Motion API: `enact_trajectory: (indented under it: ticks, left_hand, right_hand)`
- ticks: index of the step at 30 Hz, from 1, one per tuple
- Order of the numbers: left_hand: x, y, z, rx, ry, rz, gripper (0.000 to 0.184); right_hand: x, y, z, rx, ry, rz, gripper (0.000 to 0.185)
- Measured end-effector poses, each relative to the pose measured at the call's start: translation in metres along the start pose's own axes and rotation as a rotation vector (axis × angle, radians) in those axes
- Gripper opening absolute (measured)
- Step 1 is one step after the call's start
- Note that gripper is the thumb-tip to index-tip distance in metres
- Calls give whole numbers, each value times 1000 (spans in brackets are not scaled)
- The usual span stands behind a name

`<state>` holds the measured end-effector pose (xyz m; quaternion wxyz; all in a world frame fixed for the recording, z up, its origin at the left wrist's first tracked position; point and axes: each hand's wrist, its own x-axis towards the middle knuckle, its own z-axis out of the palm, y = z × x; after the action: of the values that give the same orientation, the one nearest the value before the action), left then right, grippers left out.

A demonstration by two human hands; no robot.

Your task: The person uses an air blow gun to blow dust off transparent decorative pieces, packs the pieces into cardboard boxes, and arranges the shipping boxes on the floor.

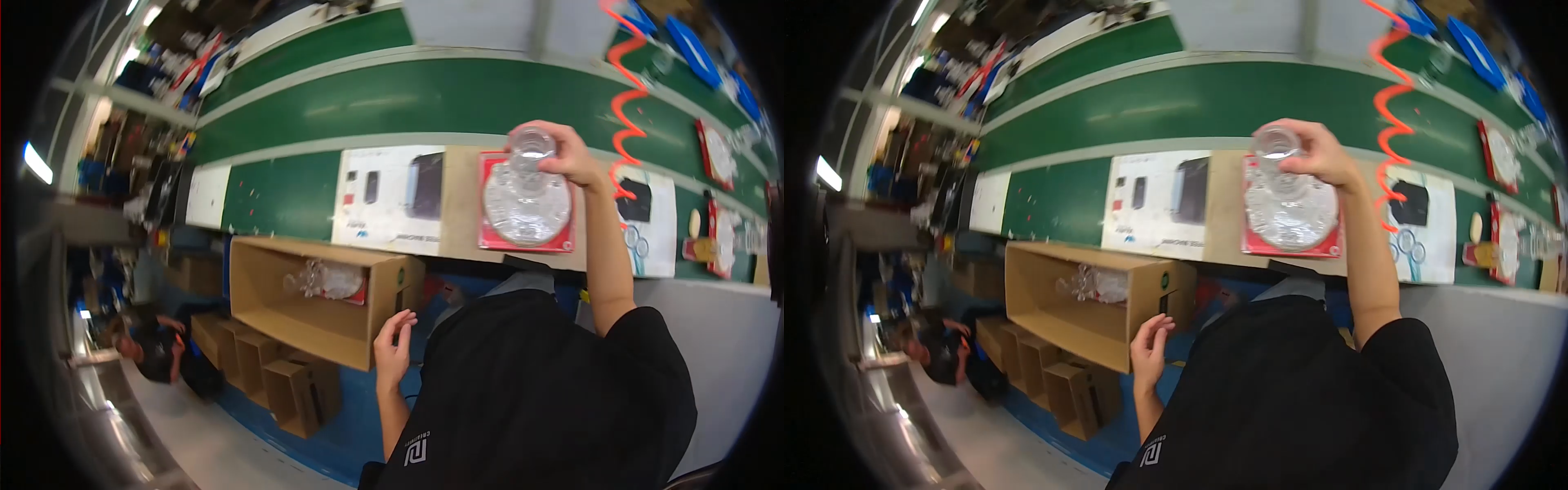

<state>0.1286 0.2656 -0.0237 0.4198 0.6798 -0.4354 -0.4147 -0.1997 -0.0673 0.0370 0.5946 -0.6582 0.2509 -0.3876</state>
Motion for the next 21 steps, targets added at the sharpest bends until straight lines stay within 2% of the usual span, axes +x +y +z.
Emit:
enact_trajectory:
  ticks: [1,3,5,8,10,11,14,15,16,17,18,19,21]
  left_hand:
    - [-9,8,-19,-39,72,5,23]
    - [-29,34,-52,-34,226,2,20]
    - [-48,29,-79,47,405,103,20]
    - [-67,9,-103,202,632,142,20]
    - [-71,4,-107,356,746,112,22]
    - [-71,0,-105,316,787,65,25]
    - [-69,-23,-93,216,886,-38,38]
    - [-65,-36,-87,186,913,-39,42]
    - [-63,-43,-81,158,935,-44,47]
    - [-61,-48,-77,138,889,-97,60]
    - [-56,-52,-73,89,888,-99,63]
    - [-48,-55,-70,42,893,-96,66]
    - [-39,-50,-66,26,882,-133,78]
  right_hand:
    - [8,0,9,-58,33,4,75]
    - [24,12,22,-146,156,-22,62]
    - [39,14,48,-171,403,-26,49]
    - [52,18,97,-159,876,-137,54]
    - [51,38,118,-415,855,-168,64]
    - [56,46,125,-540,843,-189,70]
    - [81,7,147,-764,473,-169,74]
    - [93,9,152,-617,385,-161,61]
    - [103,11,156,-558,309,-170,58]
    - [113,16,159,-498,233,-175,56]
    - [123,19,164,-435,156,-184,53]
    - [131,22,175,-331,154,-195,47]
    - [149,10,187,-384,129,-308,46]
